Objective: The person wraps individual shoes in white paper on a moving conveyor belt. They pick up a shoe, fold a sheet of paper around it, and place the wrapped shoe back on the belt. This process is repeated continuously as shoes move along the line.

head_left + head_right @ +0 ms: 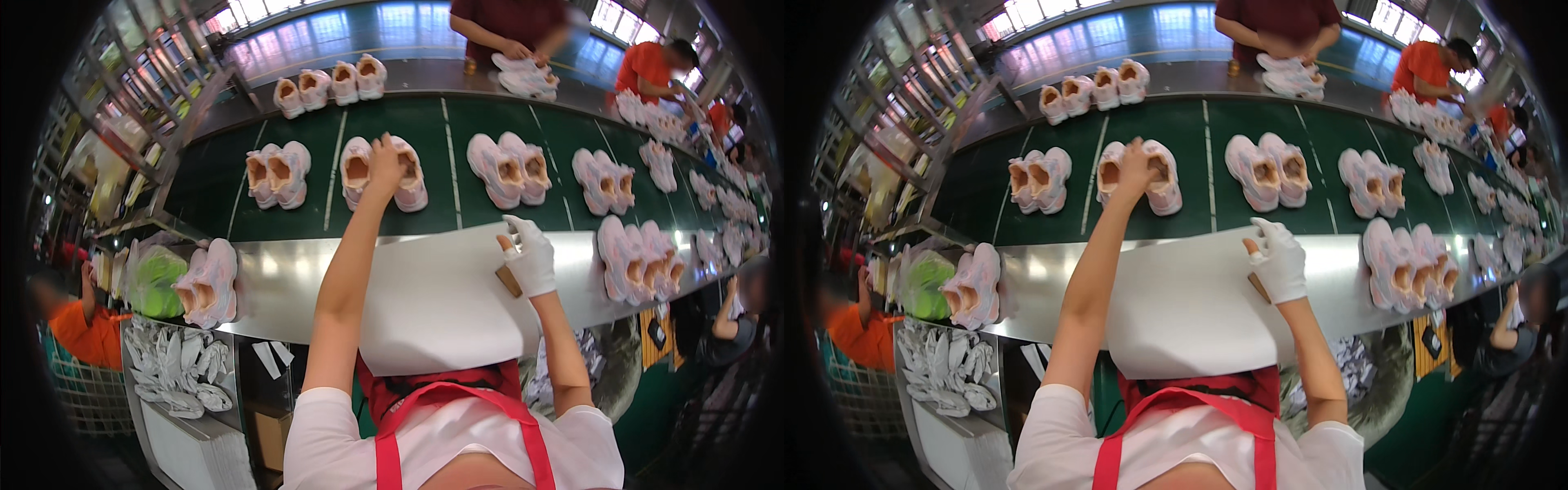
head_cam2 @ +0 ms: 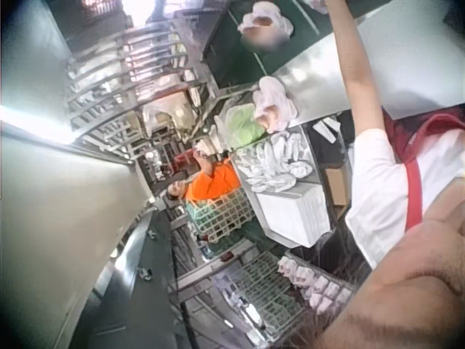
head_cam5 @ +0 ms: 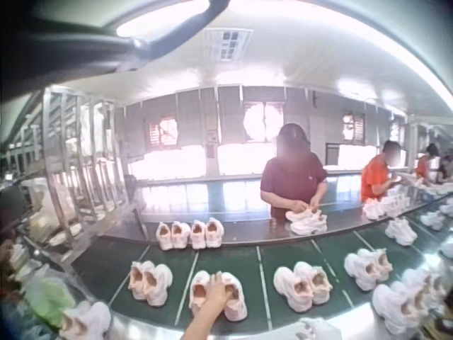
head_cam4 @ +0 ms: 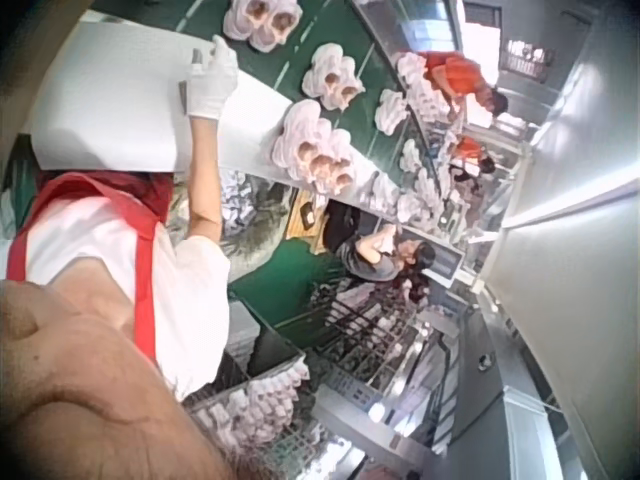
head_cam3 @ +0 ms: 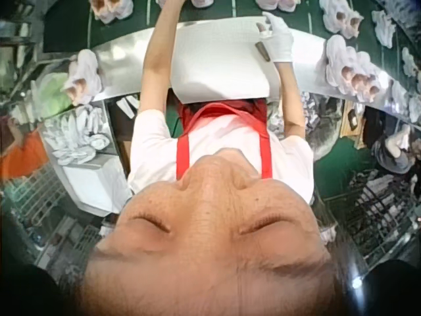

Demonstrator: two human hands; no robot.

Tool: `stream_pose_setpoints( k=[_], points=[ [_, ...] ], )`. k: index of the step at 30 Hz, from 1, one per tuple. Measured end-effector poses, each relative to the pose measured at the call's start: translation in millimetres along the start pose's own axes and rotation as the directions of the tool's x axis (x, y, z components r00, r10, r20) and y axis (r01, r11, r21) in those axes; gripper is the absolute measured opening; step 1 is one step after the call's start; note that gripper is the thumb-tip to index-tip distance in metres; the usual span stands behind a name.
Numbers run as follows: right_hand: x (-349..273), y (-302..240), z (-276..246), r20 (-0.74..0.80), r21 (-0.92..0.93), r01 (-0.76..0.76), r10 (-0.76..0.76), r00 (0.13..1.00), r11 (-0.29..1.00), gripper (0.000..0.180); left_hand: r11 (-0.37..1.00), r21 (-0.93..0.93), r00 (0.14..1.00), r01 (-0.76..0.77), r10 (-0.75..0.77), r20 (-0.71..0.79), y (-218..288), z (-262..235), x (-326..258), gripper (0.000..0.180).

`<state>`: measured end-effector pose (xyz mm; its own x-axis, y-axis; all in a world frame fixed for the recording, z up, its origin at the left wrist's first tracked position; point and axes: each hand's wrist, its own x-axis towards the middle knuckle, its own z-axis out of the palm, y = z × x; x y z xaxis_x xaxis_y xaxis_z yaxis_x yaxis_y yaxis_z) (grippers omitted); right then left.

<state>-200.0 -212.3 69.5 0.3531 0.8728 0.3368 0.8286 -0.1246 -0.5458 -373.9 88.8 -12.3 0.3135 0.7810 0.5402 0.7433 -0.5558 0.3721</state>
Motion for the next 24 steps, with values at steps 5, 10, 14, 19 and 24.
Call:
stream_pose_setpoints(
  k=[5, 10, 14, 19, 24],
  points=[
    [-67.5, 36.2, -5.7, 0.164, -0.459, -0.001, 0.086, 0.983, 0.889, 0.049, 0.700, -0.701, 0.971, -0.137, 0.233, 0.044, 127.5, -74.2, -111.1, 0.006],
    [-68.3, 33.8, 3.6, 0.121, -0.258, -0.132, 0.168, 0.978, 0.957, 0.038, 0.679, -0.493, 0.709, -0.543, 0.686, 0.164, 145.0, -52.7, -198.0, 0.011],
    [-63.9, 51.9, 15.0, 0.088, -0.111, -0.207, 0.217, 0.972, 0.972, 0.029, 0.715, -0.539, 0.746, -0.444, 0.629, 0.219, 142.9, -49.6, -198.9, 0.011],
    [-63.5, 29.7, 11.6, 0.458, 0.231, -0.154, 0.032, 0.889, 0.961, 0.020, 0.729, -0.486, 0.792, -0.482, 0.599, 0.112, 151.9, -50.5, -192.0, 0.018],
    [-67.9, 30.8, 7.6, 0.235, 0.123, -0.211, 0.178, 0.956, 0.970, 0.021, 0.716, -0.413, 0.735, -0.563, 0.662, 0.147, 138.5, -49.0, -198.6, 0.021]
  ],
)
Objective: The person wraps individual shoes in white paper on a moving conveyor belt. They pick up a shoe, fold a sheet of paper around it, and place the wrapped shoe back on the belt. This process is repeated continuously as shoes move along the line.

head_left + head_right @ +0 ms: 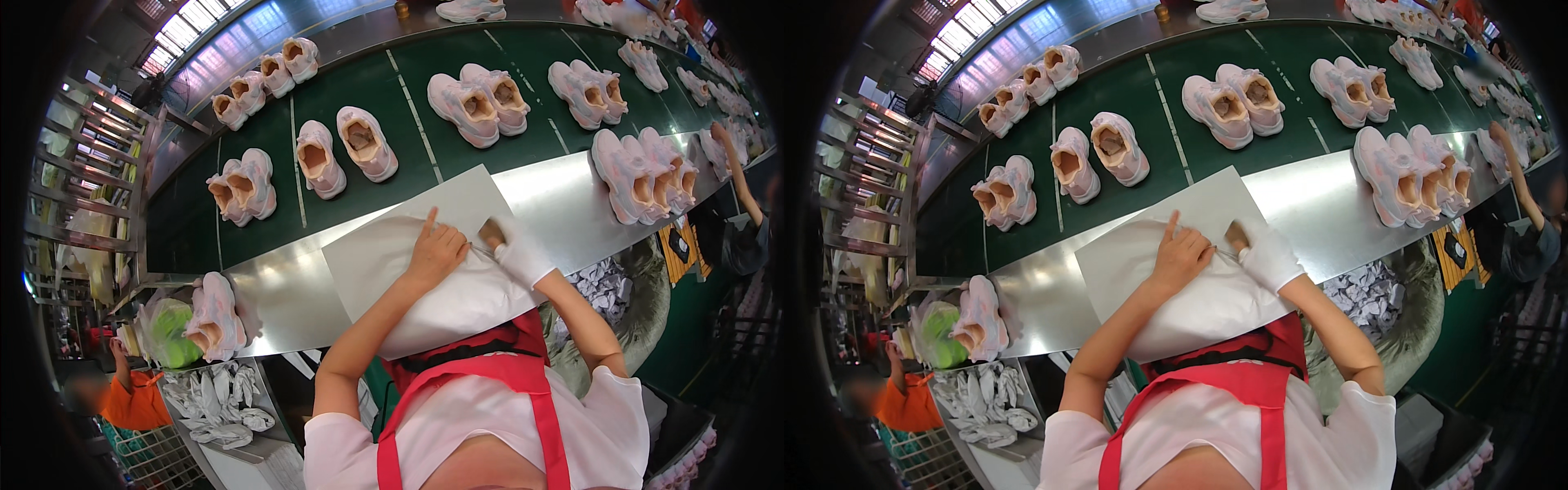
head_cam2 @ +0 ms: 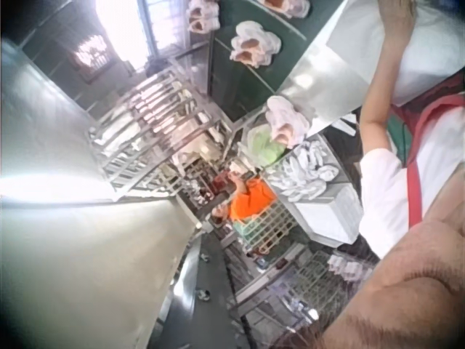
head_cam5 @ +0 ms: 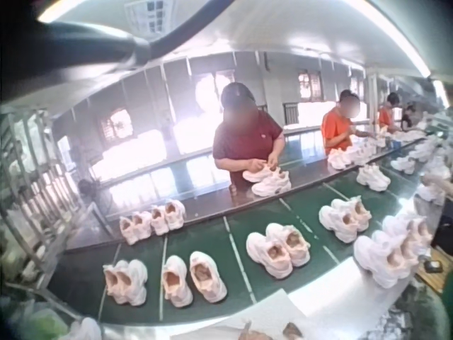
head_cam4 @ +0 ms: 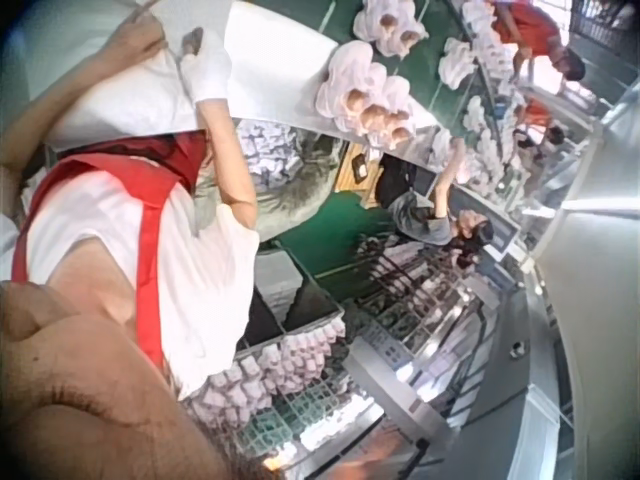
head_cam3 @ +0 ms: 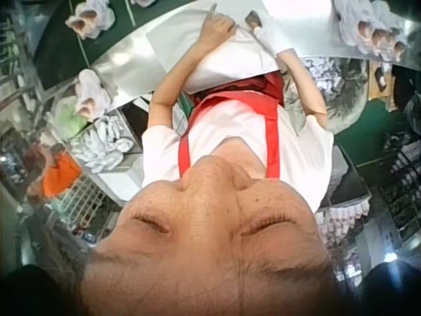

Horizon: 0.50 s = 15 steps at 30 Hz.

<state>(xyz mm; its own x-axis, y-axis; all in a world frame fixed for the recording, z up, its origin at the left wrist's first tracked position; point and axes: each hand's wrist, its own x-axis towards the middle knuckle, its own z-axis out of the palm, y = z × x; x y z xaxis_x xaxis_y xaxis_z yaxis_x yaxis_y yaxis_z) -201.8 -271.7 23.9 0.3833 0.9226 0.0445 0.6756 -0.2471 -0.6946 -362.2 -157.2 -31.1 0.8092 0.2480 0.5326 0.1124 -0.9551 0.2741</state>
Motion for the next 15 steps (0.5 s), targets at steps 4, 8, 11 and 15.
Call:
stream_pose_setpoints(
  k=[4, 8, 11, 15],
  points=[
    [8.5, 2.6, -4.4, -0.030, -0.030, -0.111, 0.110, 0.994, 0.993, 0.021, 0.991, -0.042, 0.989, 0.124, -0.120, 0.089, 6.5, -1.6, 2.5, 0.023],
    [3.3, -10.4, 3.9, 0.289, -0.067, -0.040, 0.057, 0.956, 0.997, 0.022, 0.991, -0.078, 0.994, 0.110, -0.112, -0.018, 5.6, 5.0, 4.1, 0.024],
    [4.2, 10.6, 11.4, 0.102, 0.164, -0.087, 0.071, 0.992, 0.983, 0.029, 0.988, -0.103, 0.993, 0.114, -0.117, -0.022, 0.6, 7.1, 3.4, 0.021],
    [12.1, 1.7, -4.3, 0.029, -0.079, -0.205, 0.208, 0.978, 0.976, 0.029, 0.997, -0.013, 0.991, 0.080, -0.081, -0.106, 5.9, -2.0, 9.2, 0.016]
  ],
)
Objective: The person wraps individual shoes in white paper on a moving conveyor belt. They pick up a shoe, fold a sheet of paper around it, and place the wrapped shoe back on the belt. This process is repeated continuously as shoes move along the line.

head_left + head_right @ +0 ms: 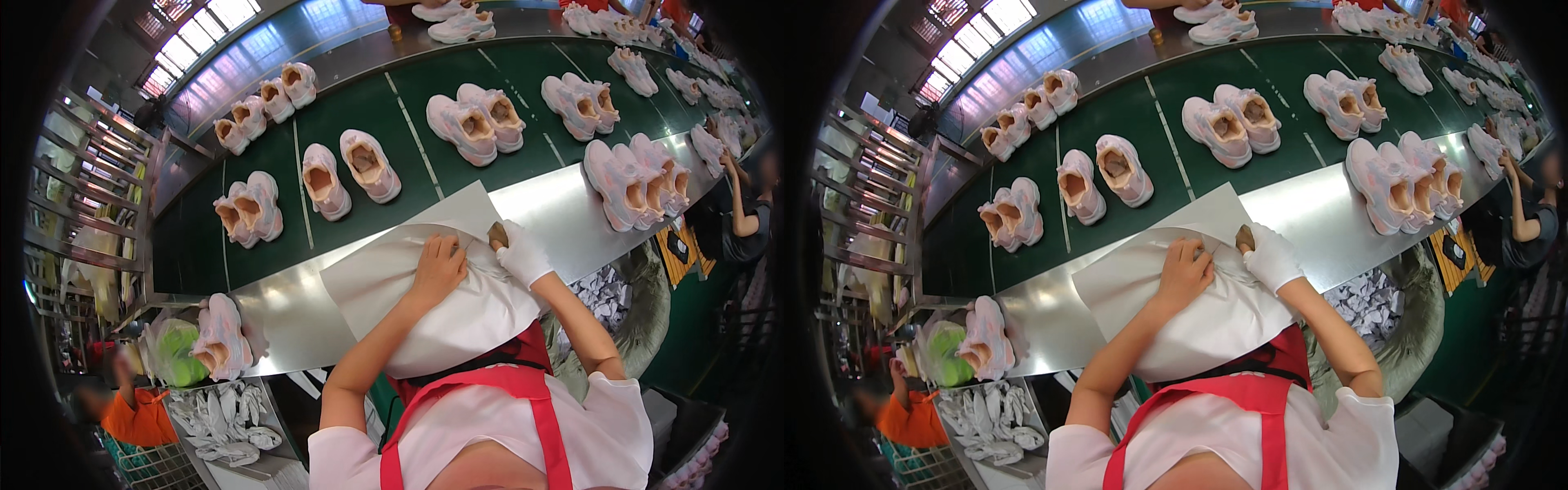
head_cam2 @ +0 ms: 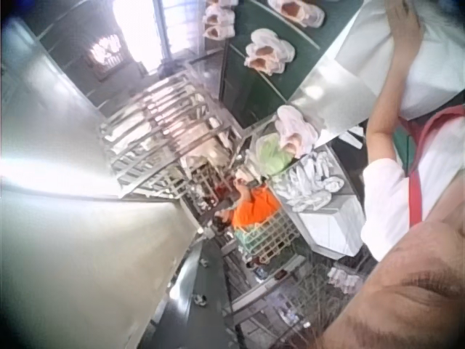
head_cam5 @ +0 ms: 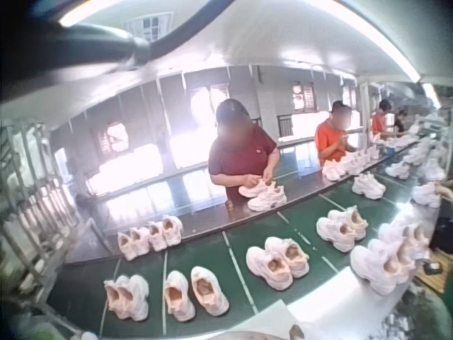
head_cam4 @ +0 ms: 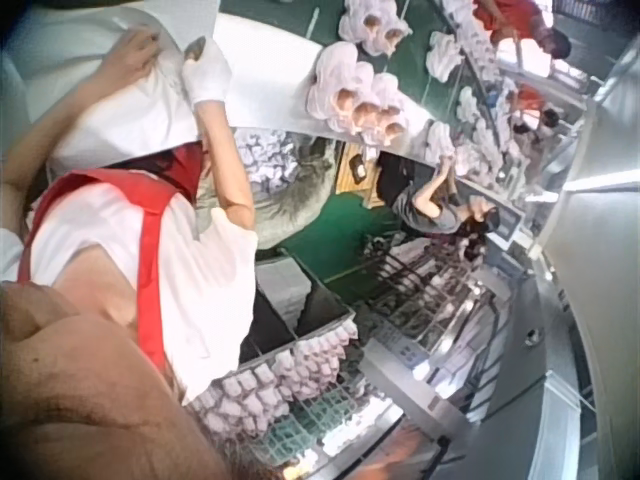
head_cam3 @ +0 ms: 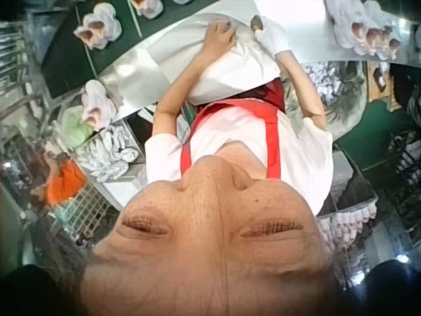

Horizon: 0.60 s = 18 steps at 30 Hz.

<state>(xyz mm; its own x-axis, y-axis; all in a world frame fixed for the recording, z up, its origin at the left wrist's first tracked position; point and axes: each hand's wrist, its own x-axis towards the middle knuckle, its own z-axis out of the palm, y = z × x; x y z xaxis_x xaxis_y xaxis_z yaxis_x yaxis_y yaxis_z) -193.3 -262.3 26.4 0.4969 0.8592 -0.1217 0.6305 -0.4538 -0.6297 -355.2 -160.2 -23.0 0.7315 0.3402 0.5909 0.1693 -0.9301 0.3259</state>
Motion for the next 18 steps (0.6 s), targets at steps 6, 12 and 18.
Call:
stream_pose_setpoints(
  k=[6, 12, 18],
  points=[
    [-5.1, -14.7, -21.8, -0.108, -0.172, 0.163, -0.183, 0.977, 0.972, 0.048, 0.976, 0.123, 0.983, -0.179, 0.184, -0.028, 0.4, -23.3, 7.1, 0.011],
    [-71.6, -91.7, -51.5, -0.163, -0.312, 0.475, -0.539, 0.826, 0.823, 0.080, 0.981, 0.030, 0.981, 0.190, -0.189, -0.035, 9.7, -87.9, 16.4, 0.017],
    [-48.0, -107.3, -16.2, -0.057, 0.300, 0.530, -0.539, 0.840, 0.794, 0.089, 0.374, -0.911, 0.799, 0.176, -0.595, -0.089, 36.0, -135.0, 32.6, 0.055]
  ],
)
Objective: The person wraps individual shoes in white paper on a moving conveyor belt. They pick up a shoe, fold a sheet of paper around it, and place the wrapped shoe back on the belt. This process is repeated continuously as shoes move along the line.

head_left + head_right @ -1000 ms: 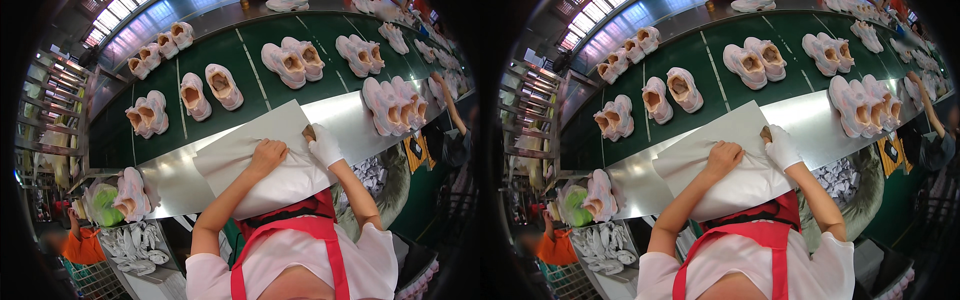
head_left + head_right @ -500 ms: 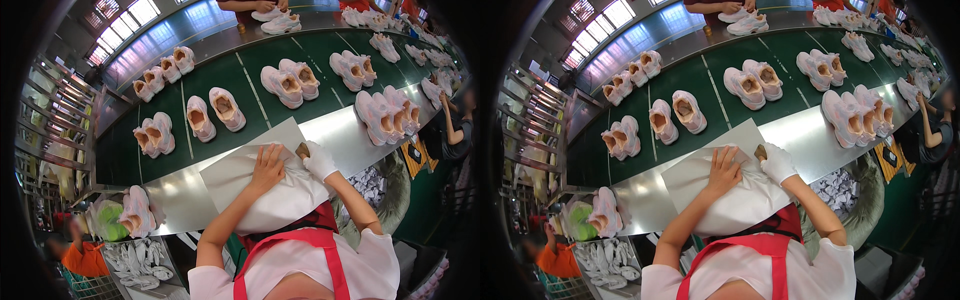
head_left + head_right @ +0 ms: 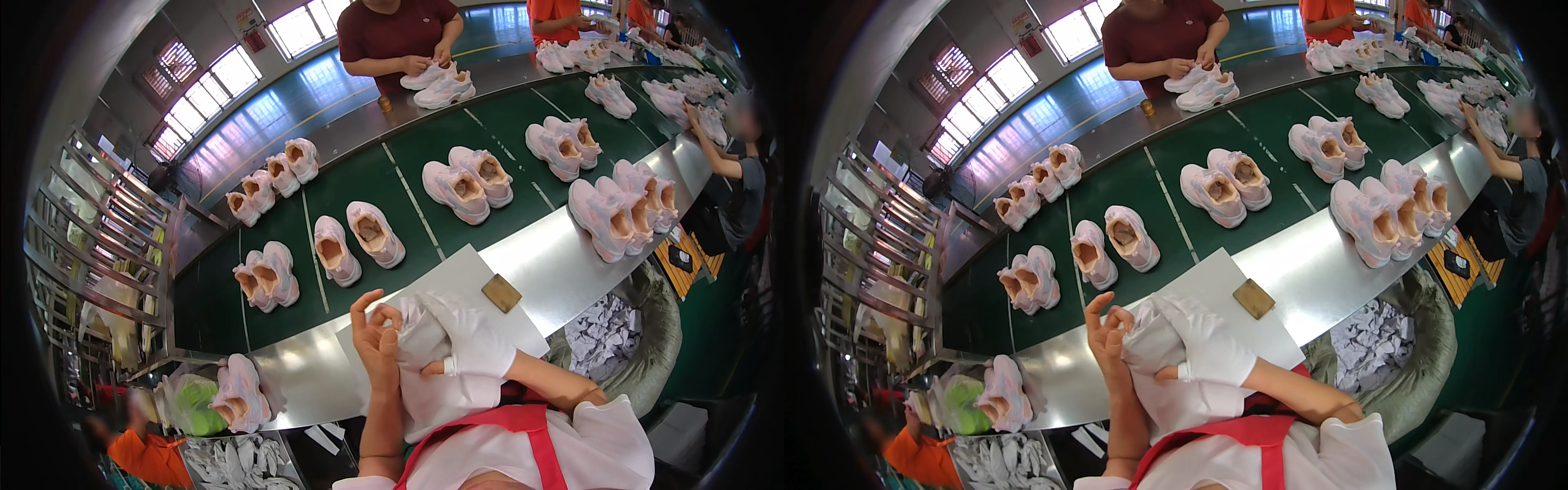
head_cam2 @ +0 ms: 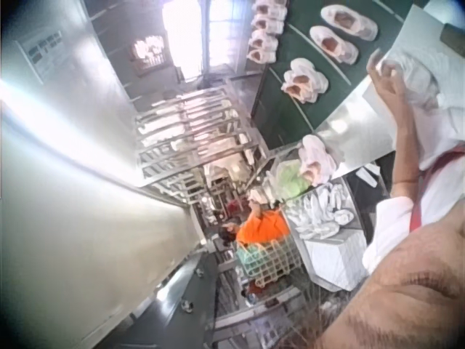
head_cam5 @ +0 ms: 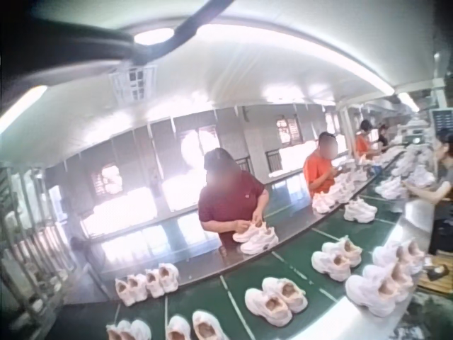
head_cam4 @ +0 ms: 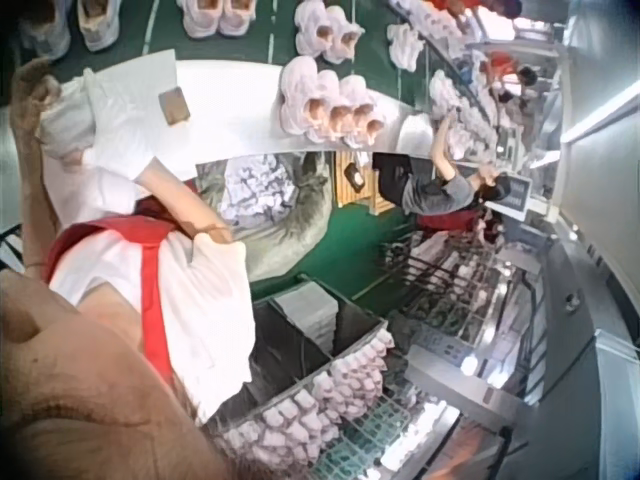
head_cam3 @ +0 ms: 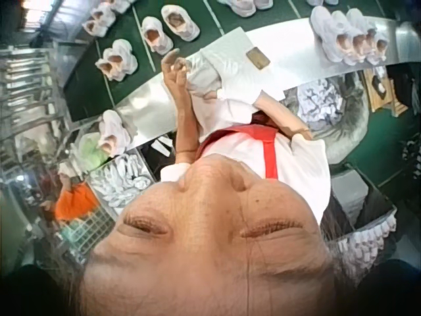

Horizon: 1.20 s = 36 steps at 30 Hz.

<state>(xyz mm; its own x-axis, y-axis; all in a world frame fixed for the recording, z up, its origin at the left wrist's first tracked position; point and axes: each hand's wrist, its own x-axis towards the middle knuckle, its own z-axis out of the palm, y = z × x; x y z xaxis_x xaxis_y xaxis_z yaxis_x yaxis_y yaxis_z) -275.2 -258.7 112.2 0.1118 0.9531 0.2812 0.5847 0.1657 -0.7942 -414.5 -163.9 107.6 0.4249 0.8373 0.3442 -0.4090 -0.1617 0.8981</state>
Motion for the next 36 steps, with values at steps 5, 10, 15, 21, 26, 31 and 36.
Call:
stream_pose_setpoints(
  k=[5, 10, 15, 21, 26, 31, 36],
  points=[
    [8.3, 25.4, 21.5, 0.400, 0.652, -0.313, 0.037, 0.916, 0.691, 0.078, 0.843, -0.463, 0.961, 0.275, -0.256, 0.105, -1.2, 9.0, 6.5, 0.058],
    [14.7, 26.3, -0.9, 0.123, 0.697, -0.215, 0.182, 0.976, 0.684, 0.056, 0.854, 0.512, 0.960, -0.097, -0.056, 0.275, 8.2, 3.0, 2.4, 0.076],
    [12.5, -0.1, -49.5, -0.307, -0.106, 0.001, -0.034, 0.951, 0.994, 0.039, 0.750, 0.631, 0.930, 0.199, -0.347, 0.118, -26.6, -44.9, -21.8, 0.098],
    [-4.2, -33.0, -31.2, 0.408, -0.196, 0.813, -0.709, 0.576, 0.548, 0.011, 0.393, -0.193, 0.436, 0.899, -0.766, 0.472, -38.5, -48.3, -28.7, 0.117],
    [-12.9, -11.0, 8.3, 0.493, 0.365, 0.396, -0.535, 0.686, 0.843, 0.011, 0.428, -0.066, 0.352, 0.902, -0.636, 0.687, -33.9, -21.9, 6.8, 0.085],
    [-6.7, 12.3, 25.5, 0.500, 0.332, 0.533, -0.624, 0.600, 0.778, 0.022, 0.850, 0.242, 0.468, 0.468, -0.471, 0.748, -5.7, -13.3, 12.1, 0.050],
    [11.9, -20.4, -5.4, 0.666, 0.157, 0.579, -0.518, 0.536, 0.800, 0.021, 0.671, 0.266, 0.656, 0.692, -0.739, 0.155, -19.3, -13.5, -4.0, 0.022]
  ],
)
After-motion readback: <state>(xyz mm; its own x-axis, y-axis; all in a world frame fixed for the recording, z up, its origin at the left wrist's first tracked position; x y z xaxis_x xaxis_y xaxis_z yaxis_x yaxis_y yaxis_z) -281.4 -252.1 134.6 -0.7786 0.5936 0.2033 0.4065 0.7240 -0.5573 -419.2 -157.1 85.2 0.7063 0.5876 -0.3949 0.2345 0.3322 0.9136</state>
